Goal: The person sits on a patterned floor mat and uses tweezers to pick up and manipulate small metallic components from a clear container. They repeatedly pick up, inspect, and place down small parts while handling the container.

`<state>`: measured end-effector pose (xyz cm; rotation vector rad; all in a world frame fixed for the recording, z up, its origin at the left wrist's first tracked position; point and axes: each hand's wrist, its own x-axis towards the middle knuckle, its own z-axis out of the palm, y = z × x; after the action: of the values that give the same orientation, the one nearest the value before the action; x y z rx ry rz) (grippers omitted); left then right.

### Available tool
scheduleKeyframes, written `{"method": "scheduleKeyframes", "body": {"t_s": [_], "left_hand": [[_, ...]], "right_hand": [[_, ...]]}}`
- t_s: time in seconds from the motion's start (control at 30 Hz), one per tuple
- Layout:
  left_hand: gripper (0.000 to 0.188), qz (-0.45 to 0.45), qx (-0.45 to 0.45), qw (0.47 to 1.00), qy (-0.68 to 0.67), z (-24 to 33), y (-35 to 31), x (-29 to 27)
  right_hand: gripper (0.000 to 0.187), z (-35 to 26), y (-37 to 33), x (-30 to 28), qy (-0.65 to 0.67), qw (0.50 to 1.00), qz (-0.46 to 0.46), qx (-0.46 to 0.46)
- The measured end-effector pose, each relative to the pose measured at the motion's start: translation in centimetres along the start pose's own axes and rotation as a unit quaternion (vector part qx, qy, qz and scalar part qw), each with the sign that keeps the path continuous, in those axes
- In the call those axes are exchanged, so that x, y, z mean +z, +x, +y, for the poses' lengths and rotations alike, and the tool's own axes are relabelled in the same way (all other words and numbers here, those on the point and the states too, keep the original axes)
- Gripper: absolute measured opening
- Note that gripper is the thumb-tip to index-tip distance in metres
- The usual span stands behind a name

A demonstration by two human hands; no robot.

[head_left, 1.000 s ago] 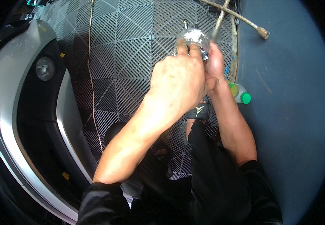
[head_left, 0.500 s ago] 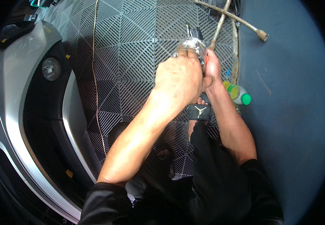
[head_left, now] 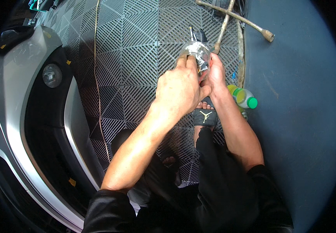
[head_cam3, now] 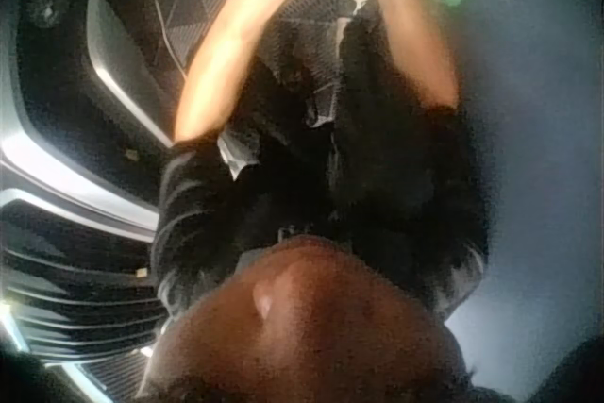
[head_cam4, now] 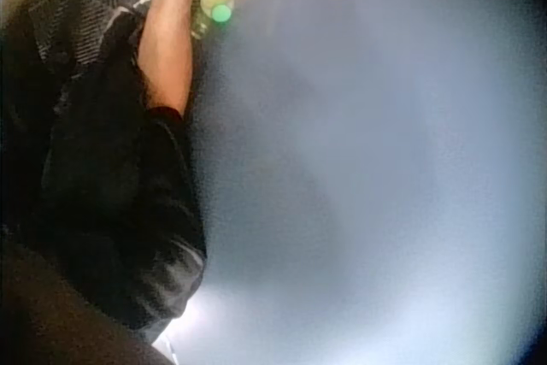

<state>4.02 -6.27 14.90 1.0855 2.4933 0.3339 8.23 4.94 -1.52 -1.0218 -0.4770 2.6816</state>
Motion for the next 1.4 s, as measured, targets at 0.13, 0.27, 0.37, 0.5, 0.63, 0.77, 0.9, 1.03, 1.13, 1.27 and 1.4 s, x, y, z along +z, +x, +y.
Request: {"method": "scheduleKeyframes", "body": {"t_s": [0.13, 0.27, 0.37, 0.5, 0.63, 0.77, 0.9, 1.03, 1.13, 1.27, 1.4], "left_hand": [[0.074, -0.016, -0.022, 0.999, -0.022, 0.3, 0.2, -0.1], [0.075, -0.018, -0.031, 0.999, -0.029, 0.5, 0.5, -0.1], [0.078, -0.031, -0.037, 0.998, -0.031, 0.2, 1.1, -0.1], [0.078, -0.007, -0.030, 0.998, -0.062, -0.1, 1.2, -0.1], [0.079, -0.005, -0.029, 0.997, -0.074, 0.0, 1.2, 0.2], [0.082, 0.007, -0.031, 0.997, -0.071, 0.2, 1.4, 0.6], [0.084, 0.031, -0.029, 0.997, -0.071, 0.3, 1.3, 0.8], [0.087, 0.052, -0.018, 0.997, -0.059, 0.5, 1.0, 1.0], [0.090, 0.060, -0.004, 0.998, -0.034, 0.7, 0.4, 1.3], [0.100, 0.056, 0.025, 0.997, -0.043, 0.3, -0.5, 1.3], [0.110, 0.075, 0.062, 0.991, -0.093, -0.9, -1.5, 1.2]], "right_hand": [[0.033, 0.2, 0.3, -0.3, -0.011, 1.000, -0.004, -0.003], [0.033, 0.3, 0.7, -0.5, 0.000, 1.000, -0.007, -0.001], [0.033, 0.2, 0.5, -0.3, 0.013, 1.000, 0.007, 0.018], [0.034, -0.2, -0.1, 0.0, 0.034, 0.999, -0.002, 0.018], [0.034, -0.3, 0.2, -0.2, 0.039, 0.999, -0.017, 0.020], [0.034, 0.0, 0.5, -0.6, 0.044, 0.999, -0.030, 0.009], [0.035, -0.3, 0.2, -0.5, 0.051, 0.998, -0.045, 0.008], [0.043, -0.6, -0.8, 0.8, 0.015, 1.000, -0.006, 0.002], [0.050, -0.6, -1.9, 1.8, 0.008, 1.000, -0.009, 0.013], [0.051, -0.8, -2.7, 2.0, 0.040, 0.997, -0.021, 0.056], [0.043, -0.5, -1.6, 1.7, 0.042, 0.998, 0.036, 0.026]]}}
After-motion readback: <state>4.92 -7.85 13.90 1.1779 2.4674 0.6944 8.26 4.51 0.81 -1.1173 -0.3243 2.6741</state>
